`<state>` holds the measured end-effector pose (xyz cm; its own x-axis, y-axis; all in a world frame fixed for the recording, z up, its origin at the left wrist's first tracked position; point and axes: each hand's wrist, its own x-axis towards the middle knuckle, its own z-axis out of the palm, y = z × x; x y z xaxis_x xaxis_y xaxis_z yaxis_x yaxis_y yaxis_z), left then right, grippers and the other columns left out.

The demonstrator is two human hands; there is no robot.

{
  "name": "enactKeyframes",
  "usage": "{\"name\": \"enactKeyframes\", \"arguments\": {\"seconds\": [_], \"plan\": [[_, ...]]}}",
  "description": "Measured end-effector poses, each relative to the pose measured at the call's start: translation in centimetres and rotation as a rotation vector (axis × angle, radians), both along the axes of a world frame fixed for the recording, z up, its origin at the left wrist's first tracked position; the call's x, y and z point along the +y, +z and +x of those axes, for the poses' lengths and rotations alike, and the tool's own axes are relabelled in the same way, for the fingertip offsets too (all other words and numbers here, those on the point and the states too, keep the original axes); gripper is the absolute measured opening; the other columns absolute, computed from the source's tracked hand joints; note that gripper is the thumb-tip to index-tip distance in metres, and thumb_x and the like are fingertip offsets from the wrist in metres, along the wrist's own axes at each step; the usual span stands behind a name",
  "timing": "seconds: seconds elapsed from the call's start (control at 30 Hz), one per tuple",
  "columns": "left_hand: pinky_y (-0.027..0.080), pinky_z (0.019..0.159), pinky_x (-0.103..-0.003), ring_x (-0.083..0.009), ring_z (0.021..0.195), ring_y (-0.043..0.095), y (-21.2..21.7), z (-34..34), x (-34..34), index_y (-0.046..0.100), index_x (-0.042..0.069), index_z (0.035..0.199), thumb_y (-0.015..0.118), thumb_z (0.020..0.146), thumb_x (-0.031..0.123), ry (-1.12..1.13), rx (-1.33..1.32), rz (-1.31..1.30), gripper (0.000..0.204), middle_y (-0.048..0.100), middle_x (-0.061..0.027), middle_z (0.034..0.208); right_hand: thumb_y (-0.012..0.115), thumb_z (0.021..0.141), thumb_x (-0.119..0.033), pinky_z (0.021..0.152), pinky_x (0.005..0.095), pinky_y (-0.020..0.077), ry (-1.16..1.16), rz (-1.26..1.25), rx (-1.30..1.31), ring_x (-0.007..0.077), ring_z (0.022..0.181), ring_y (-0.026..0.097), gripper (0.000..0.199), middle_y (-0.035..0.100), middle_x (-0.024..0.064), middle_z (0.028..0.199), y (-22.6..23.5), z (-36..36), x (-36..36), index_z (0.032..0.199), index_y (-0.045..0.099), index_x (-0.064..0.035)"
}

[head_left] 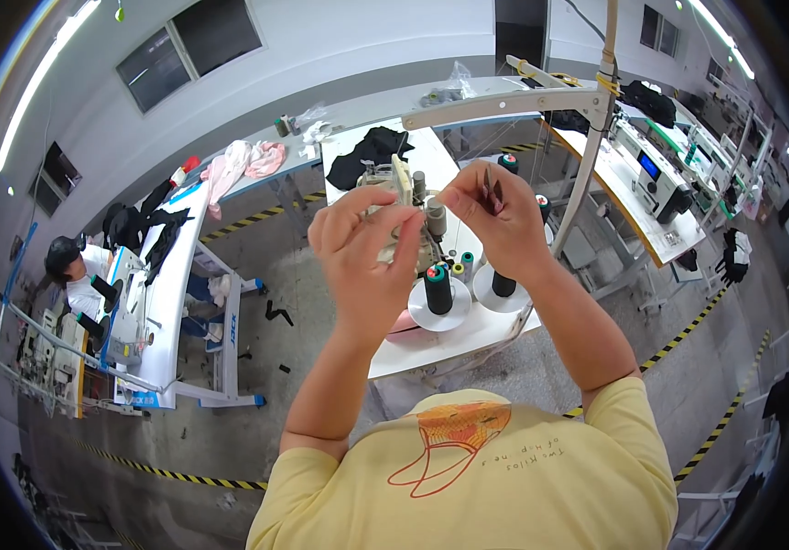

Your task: Threading an industrial sewing machine and preparing to sew fabric.

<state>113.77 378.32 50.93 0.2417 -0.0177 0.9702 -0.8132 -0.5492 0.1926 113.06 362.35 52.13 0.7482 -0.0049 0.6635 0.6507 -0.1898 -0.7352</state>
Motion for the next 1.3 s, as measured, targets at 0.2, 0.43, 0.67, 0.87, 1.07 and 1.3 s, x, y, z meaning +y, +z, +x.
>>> {"name": "enactKeyframes", "arguments": {"seconds": [0.2, 0.43, 0.67, 0.87, 1.07, 1.3], "plan": [[0.033, 0.073, -0.029, -0.0153, 0.073, 0.046, -0.9, -1.3, 1.6, 0.065, 0.013, 0.074, 0.072, 0.062, 0.006, 0.082, 0.120, 0.042, 0.016, 0.059, 0.0021, 0.093, 0.064, 0.078, -0.009, 0.046, 0.0260, 0.0318, -0.175, -0.100, -0.090, 0.0113, 0.049, 0.039, 0.013, 0.047, 0.0040, 0.056, 0.8, -0.2, -0.6, 0.073, 0.055, -0.0019], [0.034, 0.076, -0.029, -0.0172, 0.078, 0.049, -2.6, -1.2, 2.6, 0.065, 0.011, 0.073, 0.072, 0.062, 0.007, 0.181, 0.132, 0.118, 0.014, 0.058, 0.0015, 0.092, 0.065, 0.076, -0.012, 0.051, 0.0281, 0.0421, -0.255, -0.203, -0.264, 0.0186, 0.054, 0.050, 0.009, 0.057, 0.0037, 0.071, -0.3, 1.0, -0.8, 0.079, 0.058, -0.0060], [0.039, 0.081, -0.034, -0.0259, 0.098, 0.053, -6.5, -0.4, 6.0, 0.060, 0.007, 0.098, 0.070, 0.074, 0.012, 0.437, 0.306, 0.101, 0.027, 0.058, -0.0099, 0.108, 0.071, 0.070, -0.009, 0.060, 0.0297, 0.0491, -0.172, -0.356, -0.383, 0.0224, 0.082, 0.061, 0.037, 0.059, 0.0081, 0.102, -9.2, -4.3, -2.5, 0.104, 0.057, -0.0098], [0.042, 0.062, -0.031, -0.0217, 0.069, 0.055, -7.3, -2.1, 1.4, 0.060, 0.004, 0.088, 0.064, 0.072, 0.002, -0.030, 0.117, 0.144, 0.016, 0.060, -0.0081, 0.083, 0.062, 0.082, -0.006, 0.046, 0.0165, 0.0276, -0.360, 0.426, 0.039, -0.0018, 0.052, 0.031, 0.040, 0.056, 0.0009, 0.104, -11.7, -0.6, -8.2, 0.119, 0.048, -0.0017], [0.040, 0.060, -0.017, -0.0067, 0.067, 0.047, -7.7, -2.4, -5.4, 0.052, 0.002, 0.117, 0.067, 0.078, 0.011, -0.734, 0.827, -0.055, 0.043, 0.052, -0.0087, 0.112, 0.055, 0.090, -0.020, 0.047, 0.0188, 0.0291, 0.083, 0.377, 0.544, 0.0024, 0.052, 0.035, 0.018, 0.055, -0.0046, 0.069, -12.6, -3.6, -6.3, 0.095, 0.063, -0.0043], [0.043, 0.060, -0.023, -0.0117, 0.066, 0.053, -9.2, -2.3, -6.1, 0.048, 0.002, 0.108, 0.057, 0.088, 0.015, -1.305, 1.215, -0.184, 0.026, 0.059, -0.0082, 0.080, 0.063, 0.080, -0.005, 0.054, 0.0281, 0.0396, -0.095, 0.015, 0.175, 0.0176, 0.060, 0.051, 0.010, 0.058, 0.0057, 0.073, -16.0, -8.4, -4.7, 0.090, 0.063, -0.0055]]}}
